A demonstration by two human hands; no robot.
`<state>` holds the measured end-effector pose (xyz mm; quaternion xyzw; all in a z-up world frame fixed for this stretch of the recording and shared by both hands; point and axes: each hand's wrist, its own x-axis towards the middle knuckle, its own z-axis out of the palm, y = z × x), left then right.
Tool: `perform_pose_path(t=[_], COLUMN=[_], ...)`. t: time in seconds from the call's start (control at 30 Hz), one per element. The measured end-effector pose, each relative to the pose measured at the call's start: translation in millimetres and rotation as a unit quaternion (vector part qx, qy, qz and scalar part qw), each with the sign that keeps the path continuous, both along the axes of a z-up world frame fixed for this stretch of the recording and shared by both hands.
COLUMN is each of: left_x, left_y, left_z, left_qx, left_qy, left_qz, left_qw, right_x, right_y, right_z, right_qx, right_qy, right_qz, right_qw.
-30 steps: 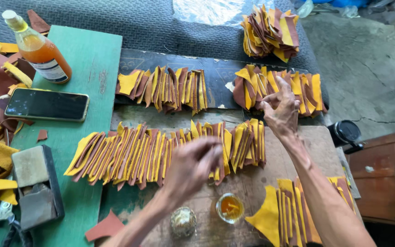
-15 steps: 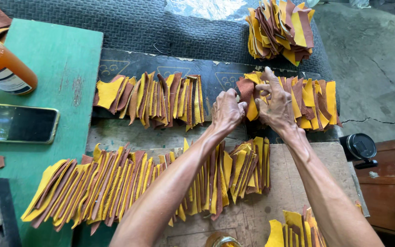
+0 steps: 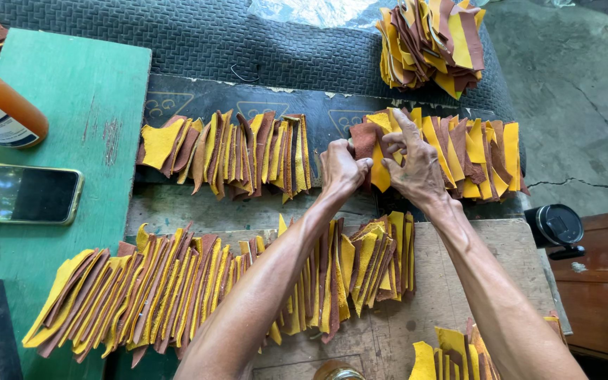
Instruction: The person repeatedly picks up small yellow and brown leather pieces, dips a finger into a small jar of glue, and applies the glue to the edges of the pieces. The person then places the glued pieces into stacks on the table.
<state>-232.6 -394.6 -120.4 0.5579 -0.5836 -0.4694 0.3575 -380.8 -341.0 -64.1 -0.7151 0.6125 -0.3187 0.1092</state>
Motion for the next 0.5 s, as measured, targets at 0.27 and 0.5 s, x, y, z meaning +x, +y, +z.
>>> perform_pose_path(t=[0.27, 0.5], left_x=[20.4, 40.5], left_y=[2.6, 9.1], left_z=[2.4, 11.3], left_qx=[-0.028, 0.052], left_qy=[0.009, 0.052], left_qz=[0.045, 0.031], left_qw=[0.999, 0.997], right_x=[7.7, 8.8], right_y=[3.3, 11.4], right_z=[7.3, 12.9], right_qx=[0.019, -0.054], right_qy=[-0.016, 0.028], right_qz=[-0.012, -0.008], right_qw=[1.0, 0.998])
